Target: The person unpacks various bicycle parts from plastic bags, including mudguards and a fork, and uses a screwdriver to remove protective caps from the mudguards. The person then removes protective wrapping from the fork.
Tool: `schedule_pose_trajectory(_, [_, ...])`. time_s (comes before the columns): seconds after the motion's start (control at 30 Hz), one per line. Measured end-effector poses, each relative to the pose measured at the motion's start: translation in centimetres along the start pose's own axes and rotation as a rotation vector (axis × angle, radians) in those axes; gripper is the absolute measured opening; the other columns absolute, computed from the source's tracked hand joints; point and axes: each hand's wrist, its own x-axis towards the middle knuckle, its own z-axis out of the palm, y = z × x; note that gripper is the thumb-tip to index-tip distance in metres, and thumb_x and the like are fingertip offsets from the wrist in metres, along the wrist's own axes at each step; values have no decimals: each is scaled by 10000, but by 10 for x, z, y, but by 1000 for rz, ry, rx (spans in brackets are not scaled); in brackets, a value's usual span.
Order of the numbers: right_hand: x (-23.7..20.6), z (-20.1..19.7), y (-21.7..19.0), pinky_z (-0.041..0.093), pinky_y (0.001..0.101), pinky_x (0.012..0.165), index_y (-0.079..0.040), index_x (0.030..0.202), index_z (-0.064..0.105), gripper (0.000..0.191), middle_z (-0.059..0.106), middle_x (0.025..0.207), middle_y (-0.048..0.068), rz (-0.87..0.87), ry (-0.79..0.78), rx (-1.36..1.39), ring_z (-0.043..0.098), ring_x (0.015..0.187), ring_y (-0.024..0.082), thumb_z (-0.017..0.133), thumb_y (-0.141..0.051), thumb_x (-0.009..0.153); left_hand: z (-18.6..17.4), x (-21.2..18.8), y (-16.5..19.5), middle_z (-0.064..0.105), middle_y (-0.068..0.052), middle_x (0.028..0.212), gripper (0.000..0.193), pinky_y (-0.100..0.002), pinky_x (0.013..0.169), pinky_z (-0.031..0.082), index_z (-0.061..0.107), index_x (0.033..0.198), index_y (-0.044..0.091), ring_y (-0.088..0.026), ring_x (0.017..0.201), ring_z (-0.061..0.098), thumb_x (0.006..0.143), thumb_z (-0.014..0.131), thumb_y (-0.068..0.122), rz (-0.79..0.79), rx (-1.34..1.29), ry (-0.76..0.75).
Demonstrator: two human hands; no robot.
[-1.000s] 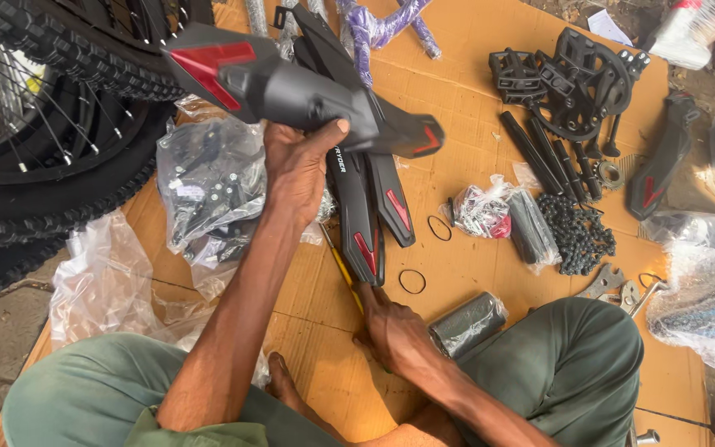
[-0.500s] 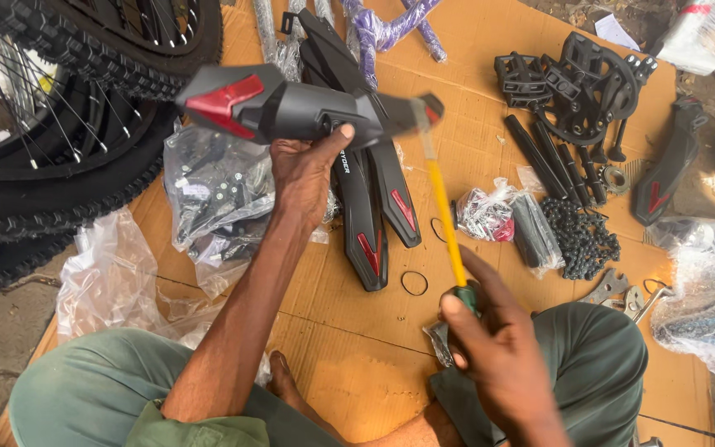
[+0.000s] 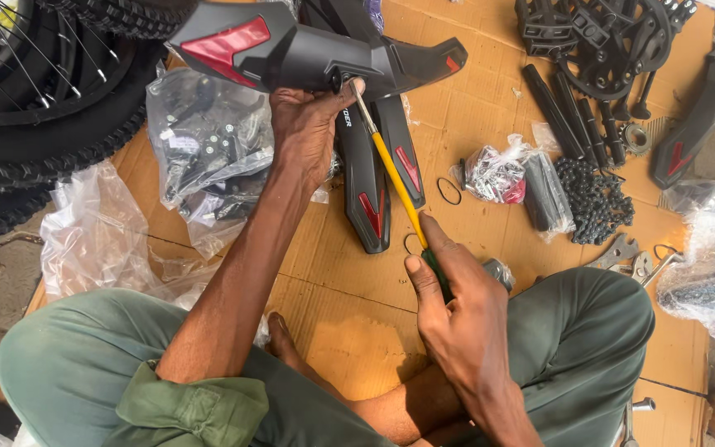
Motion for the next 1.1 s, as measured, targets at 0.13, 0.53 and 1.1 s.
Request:
schedule_pose_trajectory(0.13, [0, 6, 10, 410, 280, 521, -145, 1441, 631, 494, 639, 745, 25, 574, -119, 393, 472, 580, 97, 611, -289, 969, -2, 1, -6, 768, -76, 950, 286, -320, 944, 576, 718, 976, 41, -158, 894, 739, 768, 845, -108, 16, 15, 11])
schedule_pose_trajectory(0.53, [2, 2, 0, 471, 361, 612, -136, 1326, 703, 399, 644, 753, 128, 305, -17, -78, 595, 643, 209, 643, -242, 946, -9, 1, -14, 763, -63, 999, 314, -353, 999, 572, 716, 1020, 47, -167, 975, 731, 777, 821, -122, -7, 62, -50])
schedule_pose_trajectory(1.1, [-6, 36, 11, 355, 291, 499, 4, 961, 728, 344, 485, 609, -13, 478, 34, 310, 411, 563, 82, 617, -319, 1006, -21, -1, -25, 772, -49, 1004, 301, -366, 1020, 562, 748, 995, 55, -174, 997, 727, 766, 817, -127, -40, 165, -53])
